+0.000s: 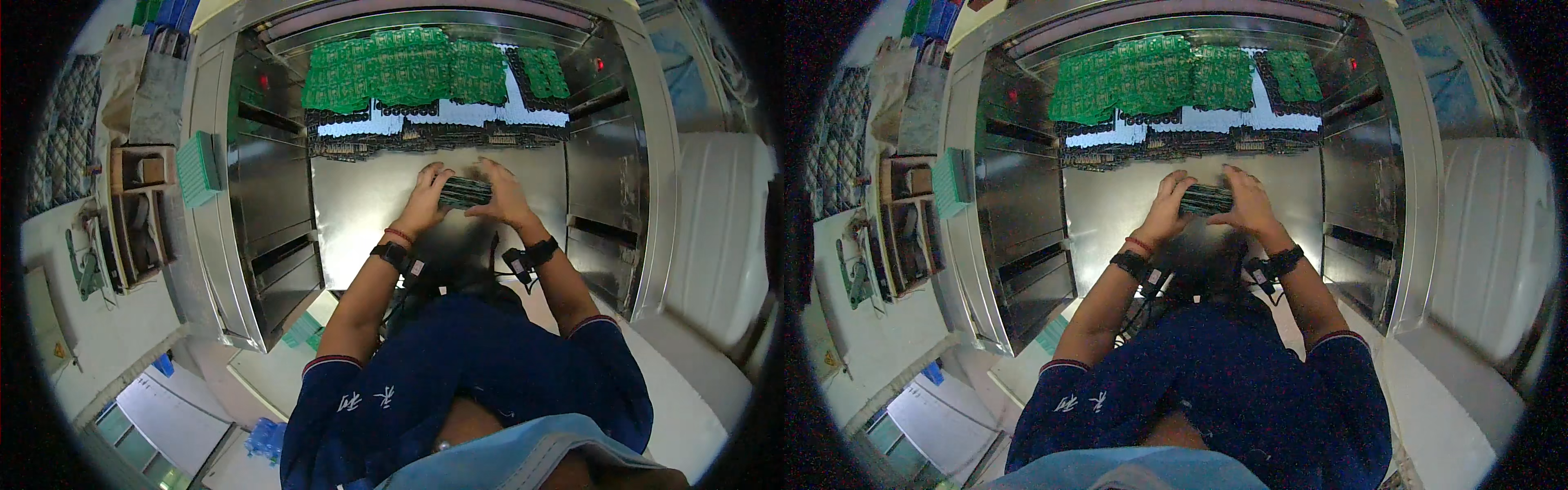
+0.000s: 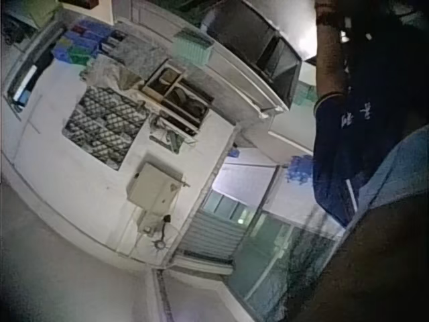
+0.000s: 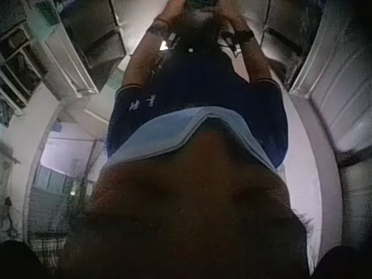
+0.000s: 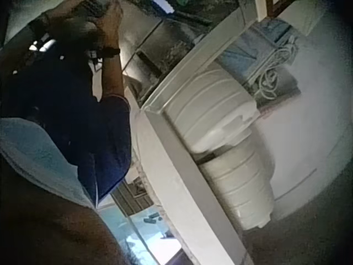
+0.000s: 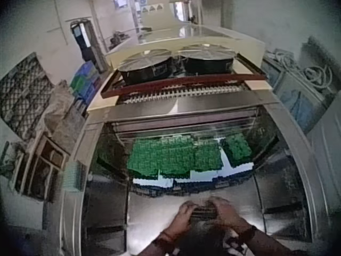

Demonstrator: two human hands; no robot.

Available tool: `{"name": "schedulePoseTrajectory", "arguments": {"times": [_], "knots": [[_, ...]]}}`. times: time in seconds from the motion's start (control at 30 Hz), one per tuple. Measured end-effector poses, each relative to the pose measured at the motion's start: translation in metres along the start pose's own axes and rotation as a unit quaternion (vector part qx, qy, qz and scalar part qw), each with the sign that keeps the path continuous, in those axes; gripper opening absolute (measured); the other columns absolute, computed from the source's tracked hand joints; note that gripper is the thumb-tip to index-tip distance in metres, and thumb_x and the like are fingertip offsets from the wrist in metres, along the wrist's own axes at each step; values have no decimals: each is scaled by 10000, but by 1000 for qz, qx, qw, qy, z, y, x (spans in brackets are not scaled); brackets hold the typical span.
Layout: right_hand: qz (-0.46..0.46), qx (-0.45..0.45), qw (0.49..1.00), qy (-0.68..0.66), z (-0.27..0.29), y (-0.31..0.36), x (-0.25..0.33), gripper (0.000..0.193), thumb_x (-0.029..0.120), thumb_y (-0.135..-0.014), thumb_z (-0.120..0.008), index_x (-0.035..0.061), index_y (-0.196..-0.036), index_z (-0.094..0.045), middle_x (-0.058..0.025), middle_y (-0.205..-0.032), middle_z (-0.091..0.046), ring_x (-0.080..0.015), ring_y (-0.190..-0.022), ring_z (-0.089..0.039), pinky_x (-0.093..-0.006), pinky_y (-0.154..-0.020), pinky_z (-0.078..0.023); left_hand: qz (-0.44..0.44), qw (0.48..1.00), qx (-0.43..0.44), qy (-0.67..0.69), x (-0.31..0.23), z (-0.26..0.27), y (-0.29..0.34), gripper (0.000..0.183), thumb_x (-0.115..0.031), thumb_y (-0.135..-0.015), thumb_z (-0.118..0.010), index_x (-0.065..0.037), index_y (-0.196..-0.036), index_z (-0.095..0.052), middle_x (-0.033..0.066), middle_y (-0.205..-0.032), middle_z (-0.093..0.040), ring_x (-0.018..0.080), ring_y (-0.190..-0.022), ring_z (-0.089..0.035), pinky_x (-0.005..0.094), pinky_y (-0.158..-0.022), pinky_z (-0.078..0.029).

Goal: Removing printed circuit boards from an assembly machine and stacking them on a nearby shelf.

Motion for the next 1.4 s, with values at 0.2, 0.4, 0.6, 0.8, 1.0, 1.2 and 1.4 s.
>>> {"name": "schedulePoseTrajectory", "arguments": {"times": [0.2, 0.4, 0.6, 0.8, 1.0, 1.2, 1.4], "knots": [[-24, -198, 894, -402, -28, 40, -81, 658, 232, -784, -672, -8, -1307, -355, -143, -1301, -425, -246, -1189, -421, -337, -996, -318, 30, 995, -36, 84, 7, -10, -4, 786, -7, -572, -741, -111, -1268, -390, 212, -1332, -294, 389, -1220, -331, 394, -989, -354], [-106, -261, 846, -452, -41, 38, -61, 394, 229, -923, -485, -2, -1242, -458, -116, -1211, -504, -197, -1118, -471, -307, -963, -338, 11, 1000, -15, 21, -3, -4, 6, 822, 9, -587, -716, -190, -1312, -386, 197, -1330, -309, 397, -1223, -308, 414, -981, -354], [-140, -219, 868, -423, -50, 34, -52, 332, 224, -928, -475, 9, -1177, -513, -79, -1069, -571, -152, -980, -522, -268, -865, -402, -29, 992, -21, -125, -9, 0, 11, 795, -33, -582, -744, -195, -1288, -417, 206, -1264, -393, 410, -1150, -404, 411, -930, -407], [-131, -219, 876, -410, -58, 32, -58, 368, 238, -891, -532, -9, -1163, -500, -115, -1109, -556, -211, -1012, -533, -294, -898, -392, -26, 990, -85, -112, -7, 11, 8, 737, -35, -618, -705, -184, -1282, -421, 208, -1271, -392, 403, -1183, -390, 427, -923, -413], [-165, -218, 883, -381, -61, 31, -52, 363, 201, -853, -574, -4, -1146, -507, -137, -1110, -549, -232, -1033, -525, -312, -903, -395, -85, 966, -36, -243, -23, -1, 7, 660, -7, -635, -669, -95, -1249, -444, 233, -1286, -375, 416, -1218, -355, 435, -961, -382], [-107, -225, 898, -363, -65, 37, -50, 334, 108, -864, -520, 0, -1179, -494, -100, -1075, -572, -167, -981, -535, -277, -869, -412, -41, 982, -43, -181, -6, 5, 5, 790, -23, -605, -719, -16, -1293, -330, 243, -1350, -277, 404, -1230, -344, 440, -977, -370], [-107, -261, 880, -382, -58, 38, -38, 403, 145, -879, -489, -9, -1248, -444, -153, -1272, -472, -241, -1201, -425, -316, -1008, -301, 84, 990, 28, 110, 21, -11, 3, 891, -55, -667, -708, 13, -1370, -164, 231, -1420, -148, 375, -1301, -234, 397, -1038, -284]]}}
Point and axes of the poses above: each hand's wrist, its own y-axis away from the middle knuckle, its own z-axis out of the back of the hand, x = y × z, the point moved 9 cm from there along -y, towards the middle knuckle
